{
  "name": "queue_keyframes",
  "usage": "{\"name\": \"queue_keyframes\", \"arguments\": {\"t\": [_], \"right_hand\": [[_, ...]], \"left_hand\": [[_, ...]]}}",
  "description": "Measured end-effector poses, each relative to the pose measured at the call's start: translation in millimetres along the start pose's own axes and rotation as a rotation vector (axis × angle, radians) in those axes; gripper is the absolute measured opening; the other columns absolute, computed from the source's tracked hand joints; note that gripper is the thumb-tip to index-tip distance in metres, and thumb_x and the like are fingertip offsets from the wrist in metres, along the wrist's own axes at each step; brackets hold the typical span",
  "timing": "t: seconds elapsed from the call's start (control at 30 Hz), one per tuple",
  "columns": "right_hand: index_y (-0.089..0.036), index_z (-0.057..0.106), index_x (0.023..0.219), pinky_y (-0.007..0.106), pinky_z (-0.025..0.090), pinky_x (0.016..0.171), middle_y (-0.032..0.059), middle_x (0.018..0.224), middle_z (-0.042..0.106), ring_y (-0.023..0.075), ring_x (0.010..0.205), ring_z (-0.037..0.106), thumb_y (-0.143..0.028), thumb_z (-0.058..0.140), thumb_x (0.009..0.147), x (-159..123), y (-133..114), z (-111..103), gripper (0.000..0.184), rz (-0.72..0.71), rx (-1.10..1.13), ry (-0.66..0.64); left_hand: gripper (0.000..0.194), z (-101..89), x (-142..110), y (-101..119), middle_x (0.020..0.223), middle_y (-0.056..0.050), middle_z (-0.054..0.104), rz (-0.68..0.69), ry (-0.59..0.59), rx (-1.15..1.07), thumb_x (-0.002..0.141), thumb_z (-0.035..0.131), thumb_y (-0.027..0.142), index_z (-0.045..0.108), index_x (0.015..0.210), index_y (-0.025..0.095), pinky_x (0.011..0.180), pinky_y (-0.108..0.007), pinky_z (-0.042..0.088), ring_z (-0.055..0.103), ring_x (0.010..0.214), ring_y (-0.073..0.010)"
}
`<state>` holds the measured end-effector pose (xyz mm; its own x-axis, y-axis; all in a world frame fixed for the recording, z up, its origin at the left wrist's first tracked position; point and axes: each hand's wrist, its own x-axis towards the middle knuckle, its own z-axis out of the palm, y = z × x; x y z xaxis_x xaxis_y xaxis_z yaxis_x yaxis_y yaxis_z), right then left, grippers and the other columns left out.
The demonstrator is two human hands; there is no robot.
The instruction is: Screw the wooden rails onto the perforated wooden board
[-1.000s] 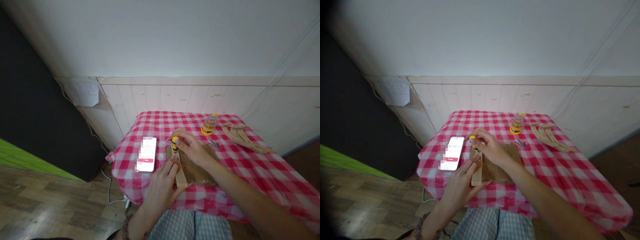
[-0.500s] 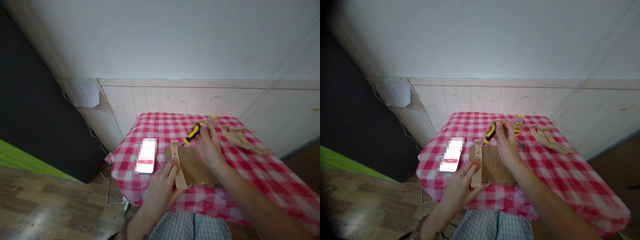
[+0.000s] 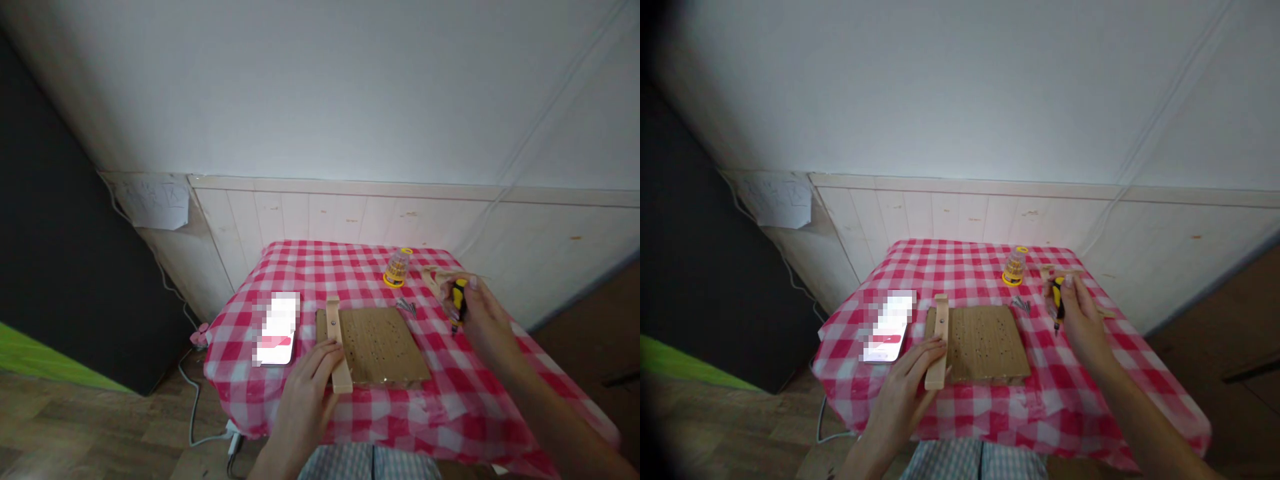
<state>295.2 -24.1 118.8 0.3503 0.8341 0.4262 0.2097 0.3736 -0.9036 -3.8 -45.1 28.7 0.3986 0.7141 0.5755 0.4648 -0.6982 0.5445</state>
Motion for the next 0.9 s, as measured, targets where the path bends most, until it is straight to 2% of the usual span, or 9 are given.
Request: {"name": "queue_keyframes", "arguments": {"t": [0.07,0.13,0.23,0.27,0.37,0.47,0.67,0.77,0.9], "right_hand": [[-0.028,0.059,0.094,0.029,0.037,0.048,-0.0001,0.078,0.057,0.015,0.054,0.045,-0.063,0.058,0.089,8.9,13.0,-20.4,0.036,-0.027,-0.192,-0.015],[-0.026,0.06,0.091,0.032,0.043,0.055,0.0033,0.084,0.061,0.0191,0.065,0.055,-0.062,0.06,0.086,16.0,25.3,-34.8,0.036,-0.111,-0.435,-0.062],[-0.022,0.063,0.084,0.035,0.047,0.065,0.008,0.085,0.068,0.0241,0.076,0.063,-0.044,0.054,0.091,22.2,40.3,-40.5,0.024,-0.075,-0.886,-0.274],[-0.021,0.063,0.081,0.035,0.047,0.065,0.0087,0.083,0.07,0.0246,0.075,0.064,-0.036,0.053,0.091,23.5,44.3,-38.1,0.021,-0.05,-0.966,-0.316],[-0.019,0.065,0.077,0.034,0.043,0.06,0.01,0.075,0.071,0.0249,0.066,0.064,-0.026,0.052,0.09,27.2,52.8,-23.2,0.02,-0.016,-1.067,-0.368],[-0.016,0.071,0.087,0.034,0.04,0.059,0.0125,0.078,0.073,0.0254,0.065,0.065,-0.027,0.053,0.093,32.8,54.7,-6.3,0.022,-0.022,-1.146,-0.404],[-0.018,0.075,0.104,0.035,0.042,0.069,0.0178,0.097,0.076,0.03,0.089,0.069,-0.028,0.053,0.097,46.0,53.4,5.4,0.025,-0.033,-1.303,-0.416],[-0.018,0.075,0.103,0.035,0.044,0.072,0.0167,0.101,0.076,0.0301,0.093,0.07,-0.033,0.051,0.098,51.8,60.0,5.6,0.028,0.015,-1.374,-0.441],[-0.015,0.071,0.112,0.034,0.046,0.074,0.0185,0.107,0.076,0.0315,0.098,0.071,-0.036,0.053,0.098,54.9,69.3,9.1,0.031,0.06,-1.442,-0.512]], "left_hand": [[0.046,2.7,-1.1,-0.8,0.13,-0.01,0.068,-0.005,0.032,0.0,0.087,0.052,0.001,0.057,0.126,0.024,0.099,-0.047,0.061,0.068,0.121,-0.0265],[0.046,5.3,-2.4,-1.1,0.13,-0.01,0.068,-0.01,0.057,0.006,0.087,0.051,0.001,0.057,0.126,0.024,0.097,-0.047,0.062,0.068,0.119,-0.0269],[0.048,8.1,-6.0,-1.6,0.135,-0.011,0.065,-0.017,0.061,0.009,0.088,0.049,0.003,0.055,0.13,0.025,0.099,-0.048,0.061,0.065,0.124,-0.0277],[0.05,8.6,-8.0,-2.1,0.138,-0.011,0.063,-0.027,0.056,0.011,0.089,0.049,0.004,0.053,0.133,0.026,0.101,-0.049,0.059,0.063,0.128,-0.028],[0.06,9.2,-15.7,-4.8,0.149,-0.013,0.053,-0.076,0.06,0.022,0.093,0.05,0.011,0.037,0.149,0.028,0.104,-0.05,0.057,0.055,0.136,-0.0294],[0.067,8.8,-24.2,-6.3,0.152,-0.014,0.049,-0.098,0.084,0.03,0.096,0.051,0.016,0.025,0.156,0.029,0.105,-0.05,0.056,0.051,0.14,-0.0305],[0.063,10.9,-35.6,-5.3,0.155,-0.013,0.044,-0.147,0.115,0.066,0.098,0.051,0.018,0.026,0.156,0.028,0.111,-0.055,0.049,0.041,0.145,-0.0317],[0.064,12.7,-37.9,-8.3,0.156,-0.013,0.042,-0.136,0.083,0.091,0.098,0.053,0.019,0.027,0.156,0.027,0.111,-0.055,0.049,0.038,0.146,-0.032],[0.062,14.2,-39.8,-9.4,0.155,-0.012,0.044,-0.129,0.084,0.106,0.099,0.053,0.022,0.028,0.155,0.026,0.112,-0.053,0.047,0.038,0.145,-0.0308]]}}
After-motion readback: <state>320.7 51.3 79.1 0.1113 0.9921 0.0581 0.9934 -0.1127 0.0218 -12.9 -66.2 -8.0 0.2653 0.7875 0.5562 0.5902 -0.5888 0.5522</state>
